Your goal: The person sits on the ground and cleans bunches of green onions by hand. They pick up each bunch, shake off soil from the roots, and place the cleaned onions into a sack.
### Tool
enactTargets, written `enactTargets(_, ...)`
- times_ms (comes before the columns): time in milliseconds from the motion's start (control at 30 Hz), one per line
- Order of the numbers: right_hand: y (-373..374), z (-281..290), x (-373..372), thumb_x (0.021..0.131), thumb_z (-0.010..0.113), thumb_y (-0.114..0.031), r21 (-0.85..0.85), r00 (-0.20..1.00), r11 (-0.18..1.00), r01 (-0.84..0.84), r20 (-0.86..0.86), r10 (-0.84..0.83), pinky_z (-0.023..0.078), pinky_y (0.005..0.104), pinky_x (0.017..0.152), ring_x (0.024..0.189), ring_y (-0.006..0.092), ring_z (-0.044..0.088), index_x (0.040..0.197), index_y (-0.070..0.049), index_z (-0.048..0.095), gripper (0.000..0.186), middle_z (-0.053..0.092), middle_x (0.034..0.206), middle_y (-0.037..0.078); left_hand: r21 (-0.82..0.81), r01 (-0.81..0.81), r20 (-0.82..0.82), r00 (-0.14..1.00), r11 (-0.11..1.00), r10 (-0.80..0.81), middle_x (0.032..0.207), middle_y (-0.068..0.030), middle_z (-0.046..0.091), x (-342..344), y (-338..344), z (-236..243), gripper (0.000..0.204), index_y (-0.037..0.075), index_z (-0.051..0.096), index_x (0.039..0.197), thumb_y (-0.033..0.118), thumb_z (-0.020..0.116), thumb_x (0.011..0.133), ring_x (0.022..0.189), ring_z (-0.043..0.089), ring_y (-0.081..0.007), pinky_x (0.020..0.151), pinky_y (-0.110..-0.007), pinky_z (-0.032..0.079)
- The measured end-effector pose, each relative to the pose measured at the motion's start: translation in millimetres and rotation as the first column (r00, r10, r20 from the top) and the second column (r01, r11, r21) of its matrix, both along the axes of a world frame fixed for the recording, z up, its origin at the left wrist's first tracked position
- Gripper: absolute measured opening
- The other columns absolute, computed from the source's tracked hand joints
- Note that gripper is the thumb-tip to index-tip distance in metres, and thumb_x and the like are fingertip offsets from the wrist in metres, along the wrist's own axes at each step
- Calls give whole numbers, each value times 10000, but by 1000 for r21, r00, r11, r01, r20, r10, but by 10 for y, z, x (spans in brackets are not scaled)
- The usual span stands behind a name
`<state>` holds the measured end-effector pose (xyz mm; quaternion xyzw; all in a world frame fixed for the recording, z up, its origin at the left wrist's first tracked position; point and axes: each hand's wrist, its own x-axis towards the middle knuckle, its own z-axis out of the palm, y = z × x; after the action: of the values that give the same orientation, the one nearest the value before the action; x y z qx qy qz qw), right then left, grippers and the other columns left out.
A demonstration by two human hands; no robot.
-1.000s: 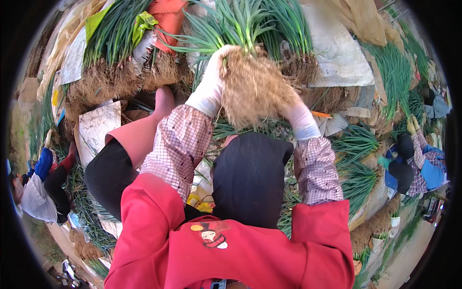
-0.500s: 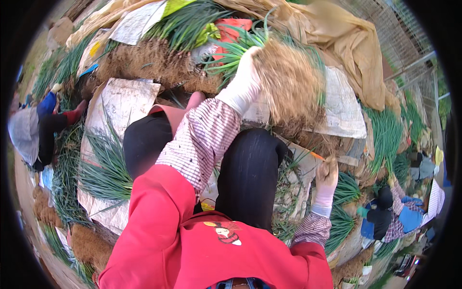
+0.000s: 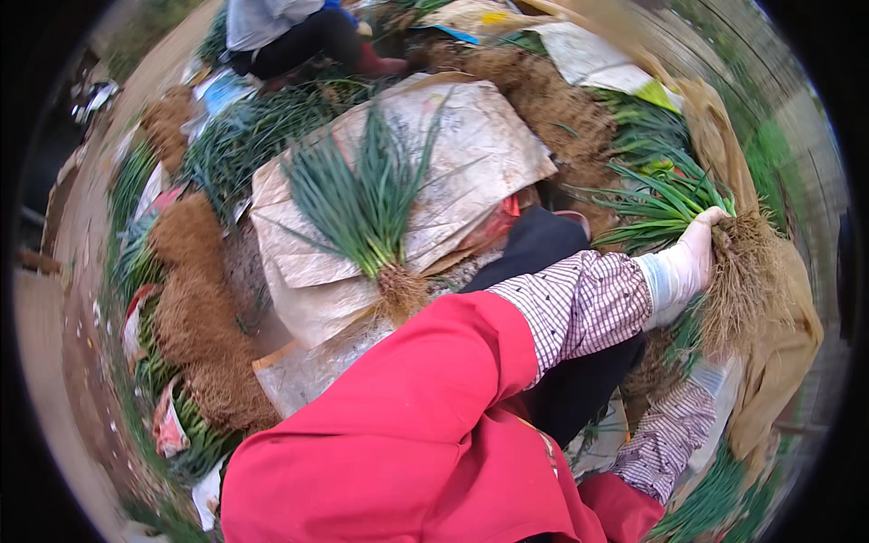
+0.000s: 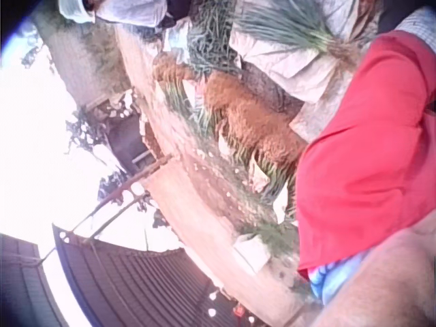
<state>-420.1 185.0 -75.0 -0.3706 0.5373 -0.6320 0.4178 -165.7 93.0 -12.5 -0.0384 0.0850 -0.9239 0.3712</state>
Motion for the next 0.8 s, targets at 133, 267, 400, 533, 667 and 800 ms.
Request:
enactTargets(133,-264,-142,-78,957,543,-259,34,999,998,-46,-8,47,363,263,569,650,123,445,1078,-25,568,265,474,787,14,-43,-253,51,965,966,255,909,-139,628,1286,243,506,345,92,608,938,388,629,761,871,596,-328,801,-536,498)
enactTargets(267,-96,-417,38,980,515,-261,195,991,981,25,-130,1,294,211,481,527,58,356,994,-64,610,219,421,653,-53,-208,-404,267,853,891,449,943,-111,633,2511,308,531,340,88,620,984,376,628,803,907,603,-291,816,-492,508)
enactTargets(400,207,-681,276,990,510,-314,369,938,928,45,-336,88,274,207,450,502,40,345,968,-80,632,264,445,642,-63,-386,-398,532,641,832,553,976,-84,639,3644,395,84,336,83,632,1029,364,627,845,943,609,-254,832,-449,517)
enactTargets(533,337,-794,659,989,488,-291,480,881,877,14,-421,216,298,217,470,525,47,382,940,-59,643,284,482,655,-56,-454,-410,729,338,791,595,1016,-157,672,4210,579,-856,300,29,624,1055,230,632,833,970,675,-257,830,-352,574)
enactTargets(667,455,-1156,802,976,488,-291,502,913,857,-113,-288,289,491,288,745,805,147,601,1022,-9,651,329,654,901,42,-151,-462,886,329,874,327,888,-85,700,4214,984,-2513,296,70,633,1040,259,574,821,692,670,-181,564,-345,547)
enactTargets(800,812,-1112,1135,987,475,-224,597,957,789,-147,287,-39,531,318,806,893,192,652,1118,26,620,318,682,1025,90,232,-523,868,493,820,69,821,-103,669,4292,1441,-3683,200,91,631,943,249,624,821,656,629,-255,573,-448,522)
